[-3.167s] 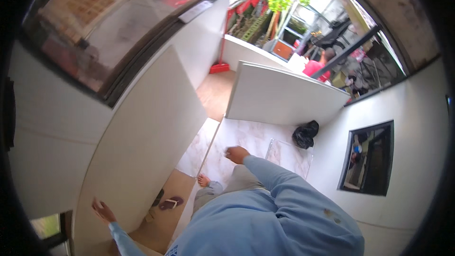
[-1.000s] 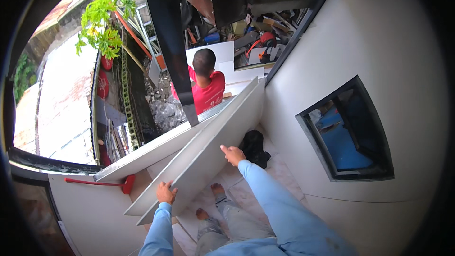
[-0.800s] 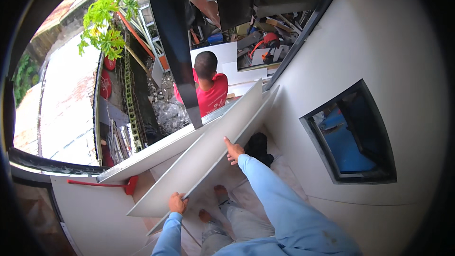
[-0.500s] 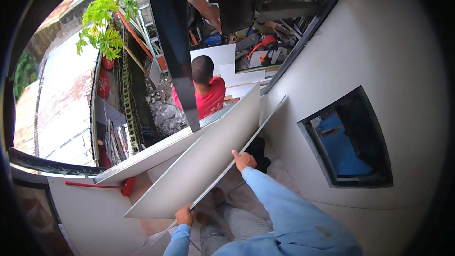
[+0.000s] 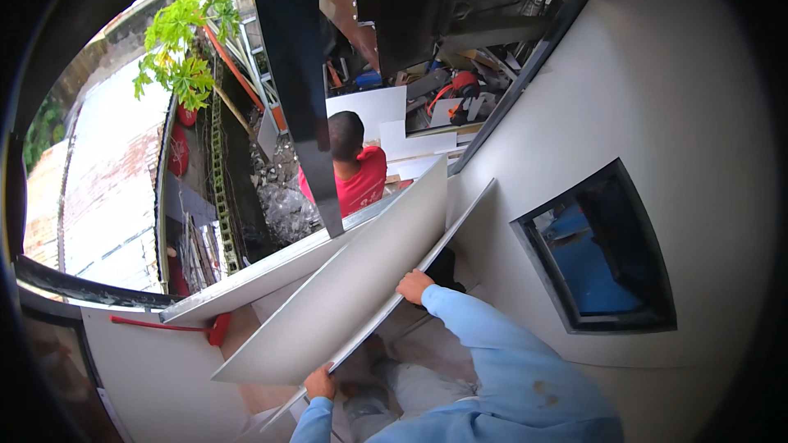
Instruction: The person operates a vacuum cleaner, aligns and holds wall panels against the interior wall with another worker, and passes panels through a window opening to an exterior worker.
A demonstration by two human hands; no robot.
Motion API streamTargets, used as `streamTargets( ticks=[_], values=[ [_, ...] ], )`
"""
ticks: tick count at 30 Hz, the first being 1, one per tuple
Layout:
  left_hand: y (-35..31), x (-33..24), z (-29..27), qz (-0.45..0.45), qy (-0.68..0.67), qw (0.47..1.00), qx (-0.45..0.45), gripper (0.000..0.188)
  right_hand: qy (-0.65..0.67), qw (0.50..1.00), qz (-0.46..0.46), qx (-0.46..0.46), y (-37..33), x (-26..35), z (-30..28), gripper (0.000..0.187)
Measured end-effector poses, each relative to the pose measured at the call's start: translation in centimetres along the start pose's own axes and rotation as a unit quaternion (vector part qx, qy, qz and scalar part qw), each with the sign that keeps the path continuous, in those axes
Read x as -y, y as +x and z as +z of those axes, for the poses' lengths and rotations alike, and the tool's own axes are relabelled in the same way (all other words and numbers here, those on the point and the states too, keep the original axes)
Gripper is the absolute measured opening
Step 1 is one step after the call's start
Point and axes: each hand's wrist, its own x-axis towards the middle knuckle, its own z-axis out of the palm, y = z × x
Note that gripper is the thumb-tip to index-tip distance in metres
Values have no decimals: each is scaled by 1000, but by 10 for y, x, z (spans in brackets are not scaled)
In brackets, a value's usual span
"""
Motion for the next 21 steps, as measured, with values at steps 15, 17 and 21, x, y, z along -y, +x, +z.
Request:
streamTargets(
  ticks=[15,17,21],
  values=[
    [-60,10,-51,26,-54,998,14,38,22,987,-148,52,-32,28,-20,10],
    [-82,-7,-117,-25,-63,994,84,38,25,983,-173,57,-41,50,-37,11],
    [-133,14,-160,-65,-55,991,105,35,33,975,-211,58,-59,100,-71,12]
  ],
)
